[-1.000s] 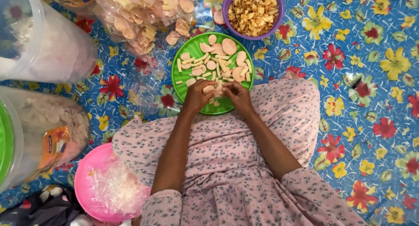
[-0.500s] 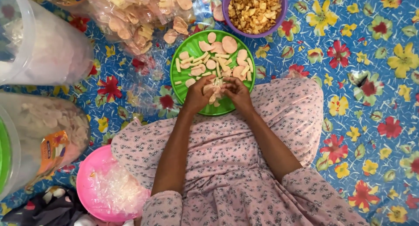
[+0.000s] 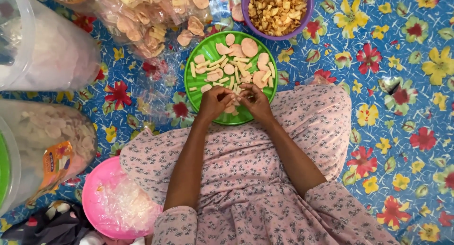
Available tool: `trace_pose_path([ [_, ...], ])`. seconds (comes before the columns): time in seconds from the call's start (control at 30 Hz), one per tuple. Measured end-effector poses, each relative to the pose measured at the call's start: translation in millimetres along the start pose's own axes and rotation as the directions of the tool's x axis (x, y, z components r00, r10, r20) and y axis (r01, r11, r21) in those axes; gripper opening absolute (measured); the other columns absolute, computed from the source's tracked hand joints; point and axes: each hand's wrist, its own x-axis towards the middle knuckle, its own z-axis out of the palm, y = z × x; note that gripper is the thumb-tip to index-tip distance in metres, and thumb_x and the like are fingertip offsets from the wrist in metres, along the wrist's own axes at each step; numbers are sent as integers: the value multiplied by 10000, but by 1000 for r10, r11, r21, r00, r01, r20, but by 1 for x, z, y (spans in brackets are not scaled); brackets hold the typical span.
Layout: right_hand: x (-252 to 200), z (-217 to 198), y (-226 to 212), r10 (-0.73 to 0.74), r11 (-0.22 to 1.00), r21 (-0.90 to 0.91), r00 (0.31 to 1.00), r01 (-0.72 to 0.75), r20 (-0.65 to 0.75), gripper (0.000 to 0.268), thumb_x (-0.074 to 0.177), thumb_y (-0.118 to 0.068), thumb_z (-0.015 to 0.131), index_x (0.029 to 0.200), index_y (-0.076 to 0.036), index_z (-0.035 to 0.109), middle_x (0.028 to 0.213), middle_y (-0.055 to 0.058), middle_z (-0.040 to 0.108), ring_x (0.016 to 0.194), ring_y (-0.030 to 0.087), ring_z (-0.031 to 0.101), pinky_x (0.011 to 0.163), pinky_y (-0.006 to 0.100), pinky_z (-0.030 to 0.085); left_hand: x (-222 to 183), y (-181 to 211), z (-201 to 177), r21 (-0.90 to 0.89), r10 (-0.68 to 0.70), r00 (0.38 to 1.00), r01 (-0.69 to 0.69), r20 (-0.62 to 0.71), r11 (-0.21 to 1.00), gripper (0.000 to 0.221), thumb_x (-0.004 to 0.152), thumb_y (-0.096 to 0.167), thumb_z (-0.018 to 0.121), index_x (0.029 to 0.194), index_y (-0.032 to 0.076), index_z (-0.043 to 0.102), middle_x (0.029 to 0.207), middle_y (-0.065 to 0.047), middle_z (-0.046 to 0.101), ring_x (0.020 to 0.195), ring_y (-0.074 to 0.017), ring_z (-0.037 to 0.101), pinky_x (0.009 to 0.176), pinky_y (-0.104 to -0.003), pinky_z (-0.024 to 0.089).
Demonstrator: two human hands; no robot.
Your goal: Sorting and peeling small food items from a plate into a pile while sitting on the floor.
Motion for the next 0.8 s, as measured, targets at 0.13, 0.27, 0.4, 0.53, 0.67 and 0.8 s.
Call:
trace_pose_path([
  [0.13,4,-3,18,-59,992,-115,998,56,-25,387,740,-152,790,1096,-159,639,919,4,612,871,111,523,733,238,443,2,-5,-2,28,43,999,-43,-10,999,125,773,151,744,890,118,716,820,-84,659,852,-260,647,773,-360,505],
  [0.27,6,-3,31,-139,975,-167,989,144,41,170,817,-157,728,968,-96,680,870,37,590,825,128,544,736,244,449,0,0,-3,0,24,1000,-24,-10,1000,122,786,142,731,900,107,707,841,-93,658,866,-271,641,773,-373,506],
  [0.4,-1,-1,18,-191,968,-159,980,196,49,87,823,-126,716,890,-77,692,826,37,597,799,129,558,728,246,455,-7,3,-2,-10,12,999,-12,31,1000,165,770,177,739,911,103,695,850,-114,659,874,-286,636,781,-406,503],
  [0.53,-3,-3,16,-241,950,-184,968,251,76,68,823,-113,710,863,-68,680,814,54,602,805,159,573,734,276,461,-9,6,0,-4,39,998,-39,43,999,111,800,139,711,899,89,699,843,-114,658,869,-305,639,771,-420,505],
  [0.67,-6,-3,17,-198,962,-175,976,212,94,85,833,-110,695,871,-44,658,803,75,587,805,182,571,746,316,467,-9,7,0,-6,112,993,-112,41,994,62,780,69,715,821,46,675,759,-130,628,770,-327,641,717,-393,520],
  [0.8,-5,-6,24,-220,956,-179,972,232,86,115,813,-110,722,833,-28,643,773,72,584,769,163,566,712,328,470,-10,13,-3,25,212,976,-213,41,977,65,756,50,718,761,55,654,717,-113,608,736,-313,644,673,-376,533],
])
